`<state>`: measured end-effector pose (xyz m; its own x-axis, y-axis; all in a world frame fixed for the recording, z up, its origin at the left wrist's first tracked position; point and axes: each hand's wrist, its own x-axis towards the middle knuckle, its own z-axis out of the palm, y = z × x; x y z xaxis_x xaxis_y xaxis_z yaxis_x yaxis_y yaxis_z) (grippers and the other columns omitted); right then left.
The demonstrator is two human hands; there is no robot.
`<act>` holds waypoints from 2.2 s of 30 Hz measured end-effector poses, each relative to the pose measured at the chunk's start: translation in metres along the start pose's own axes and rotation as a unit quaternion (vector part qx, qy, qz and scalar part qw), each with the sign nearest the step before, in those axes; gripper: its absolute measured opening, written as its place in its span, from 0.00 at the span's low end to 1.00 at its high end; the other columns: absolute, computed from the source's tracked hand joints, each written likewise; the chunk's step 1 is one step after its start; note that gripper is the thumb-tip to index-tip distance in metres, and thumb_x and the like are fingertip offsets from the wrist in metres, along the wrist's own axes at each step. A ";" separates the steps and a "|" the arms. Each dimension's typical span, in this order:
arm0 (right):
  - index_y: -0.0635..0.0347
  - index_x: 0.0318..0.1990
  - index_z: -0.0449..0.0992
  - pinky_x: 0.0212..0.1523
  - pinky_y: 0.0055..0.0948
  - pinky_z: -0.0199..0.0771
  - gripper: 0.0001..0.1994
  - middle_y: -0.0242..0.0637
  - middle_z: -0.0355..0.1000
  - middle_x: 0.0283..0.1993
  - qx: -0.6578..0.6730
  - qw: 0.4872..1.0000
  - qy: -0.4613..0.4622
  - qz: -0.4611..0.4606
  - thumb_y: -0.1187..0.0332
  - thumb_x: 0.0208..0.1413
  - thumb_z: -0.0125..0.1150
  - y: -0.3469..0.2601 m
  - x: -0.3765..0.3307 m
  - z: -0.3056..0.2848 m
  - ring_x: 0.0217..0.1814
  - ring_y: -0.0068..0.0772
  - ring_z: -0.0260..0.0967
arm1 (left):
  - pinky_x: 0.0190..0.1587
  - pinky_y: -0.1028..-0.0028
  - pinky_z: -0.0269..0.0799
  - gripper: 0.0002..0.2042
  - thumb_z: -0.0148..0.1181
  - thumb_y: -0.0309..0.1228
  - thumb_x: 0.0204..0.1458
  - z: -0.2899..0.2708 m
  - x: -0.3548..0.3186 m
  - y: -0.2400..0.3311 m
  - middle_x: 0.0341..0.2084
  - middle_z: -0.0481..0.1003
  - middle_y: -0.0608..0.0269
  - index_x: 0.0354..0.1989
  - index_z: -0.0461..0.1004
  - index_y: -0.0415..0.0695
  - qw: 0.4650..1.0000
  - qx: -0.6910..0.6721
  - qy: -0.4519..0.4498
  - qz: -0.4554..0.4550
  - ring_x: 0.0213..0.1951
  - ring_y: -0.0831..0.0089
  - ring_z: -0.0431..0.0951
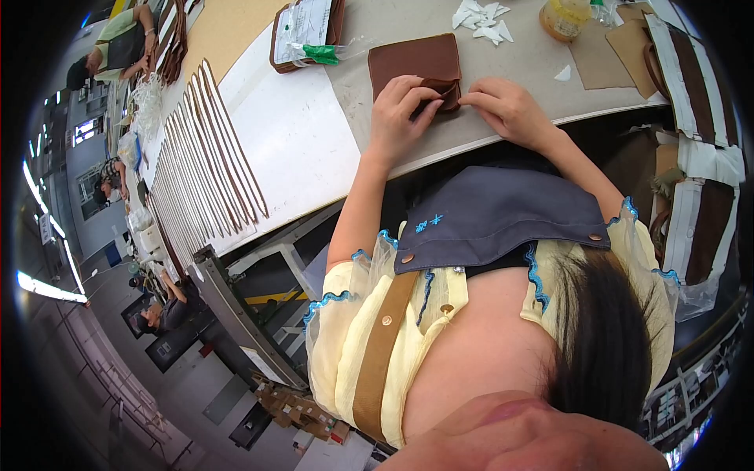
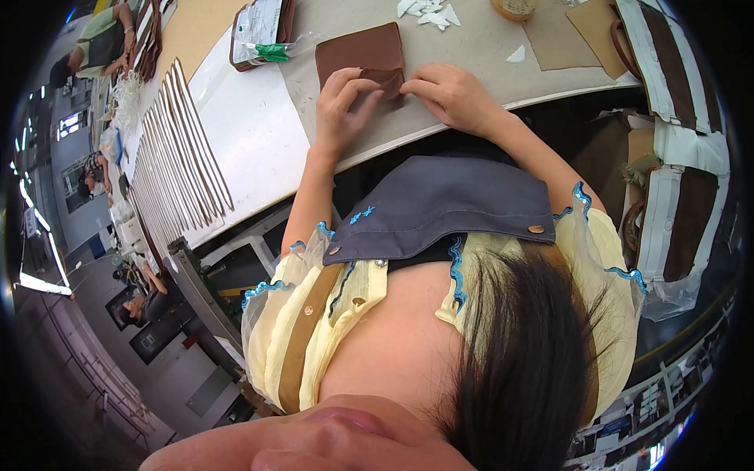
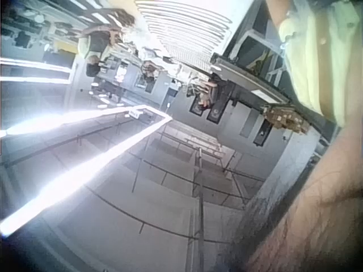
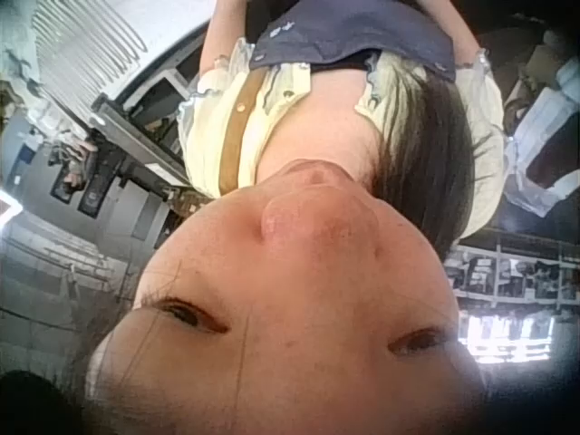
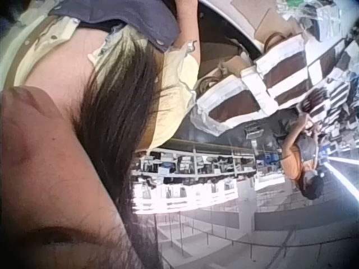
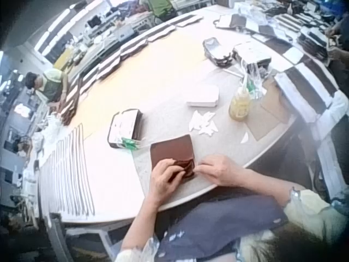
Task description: Assembling and folding leather wallet components at a workshop station.
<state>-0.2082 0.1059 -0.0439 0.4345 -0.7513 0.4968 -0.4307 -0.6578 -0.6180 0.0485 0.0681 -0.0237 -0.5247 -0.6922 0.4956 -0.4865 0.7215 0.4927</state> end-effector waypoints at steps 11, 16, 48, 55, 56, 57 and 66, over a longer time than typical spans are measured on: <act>0.59 0.48 0.82 0.46 0.43 0.77 0.12 0.39 0.77 0.43 0.001 1.000 -0.010 -0.001 0.79 0.56 0.65 0.001 0.000 0.000 0.45 0.47 0.76 | 0.49 0.61 0.80 0.11 0.74 0.24 0.49 0.000 0.002 0.002 0.43 0.81 0.60 0.41 0.85 0.48 0.999 -0.005 -0.018 0.026 0.46 0.57 0.82; 0.59 0.49 0.82 0.46 0.43 0.78 0.13 0.39 0.77 0.43 0.002 1.000 0.001 -0.002 0.79 0.56 0.64 -0.001 0.002 0.000 0.45 0.47 0.76 | 0.49 0.60 0.80 0.09 0.74 0.24 0.49 0.000 0.002 0.001 0.42 0.80 0.59 0.39 0.84 0.46 1.000 -0.008 -0.008 0.018 0.46 0.56 0.82; 0.58 0.47 0.82 0.44 0.42 0.77 0.12 0.39 0.77 0.43 0.007 1.000 -0.004 -0.009 0.78 0.56 0.66 -0.001 0.000 -0.001 0.45 0.47 0.76 | 0.52 0.58 0.80 0.11 0.76 0.25 0.48 0.001 -0.004 -0.001 0.44 0.80 0.58 0.40 0.83 0.46 1.000 -0.014 -0.009 0.026 0.49 0.54 0.82; 0.58 0.45 0.82 0.43 0.43 0.77 0.10 0.39 0.76 0.42 0.005 0.999 -0.040 -0.010 0.78 0.56 0.65 -0.001 0.000 -0.002 0.43 0.47 0.76 | 0.53 0.59 0.80 0.11 0.72 0.19 0.49 0.009 -0.009 -0.005 0.43 0.81 0.56 0.40 0.83 0.45 0.997 -0.062 0.041 -0.027 0.52 0.53 0.82; 0.58 0.45 0.82 0.43 0.43 0.77 0.10 0.39 0.76 0.42 0.005 0.999 -0.042 -0.011 0.78 0.56 0.65 -0.001 0.000 -0.002 0.43 0.47 0.76 | 0.52 0.61 0.80 0.12 0.71 0.17 0.48 0.010 -0.008 -0.005 0.43 0.81 0.56 0.40 0.84 0.45 0.997 -0.063 0.045 -0.021 0.50 0.55 0.82; 0.59 0.46 0.82 0.44 0.42 0.77 0.12 0.40 0.76 0.43 0.005 0.999 -0.047 -0.007 0.79 0.54 0.65 0.000 -0.002 -0.001 0.44 0.47 0.76 | 0.52 0.61 0.80 0.12 0.71 0.17 0.48 0.008 -0.008 -0.006 0.43 0.81 0.56 0.40 0.84 0.45 0.997 -0.063 0.047 -0.022 0.50 0.55 0.82; 0.57 0.47 0.82 0.43 0.41 0.78 0.12 0.38 0.77 0.42 -0.007 1.000 -0.030 -0.004 0.79 0.56 0.66 -0.005 0.000 -0.001 0.43 0.46 0.76 | 0.49 0.62 0.80 0.12 0.69 0.22 0.50 0.007 -0.010 -0.010 0.43 0.80 0.60 0.42 0.87 0.51 0.999 -0.012 0.030 0.017 0.47 0.57 0.81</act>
<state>-0.2071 0.1093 -0.0404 0.4846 -0.7412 0.4646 -0.4371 -0.6652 -0.6053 0.0536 0.0681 -0.0385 -0.4976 -0.6677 0.5537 -0.4524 0.7444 0.4911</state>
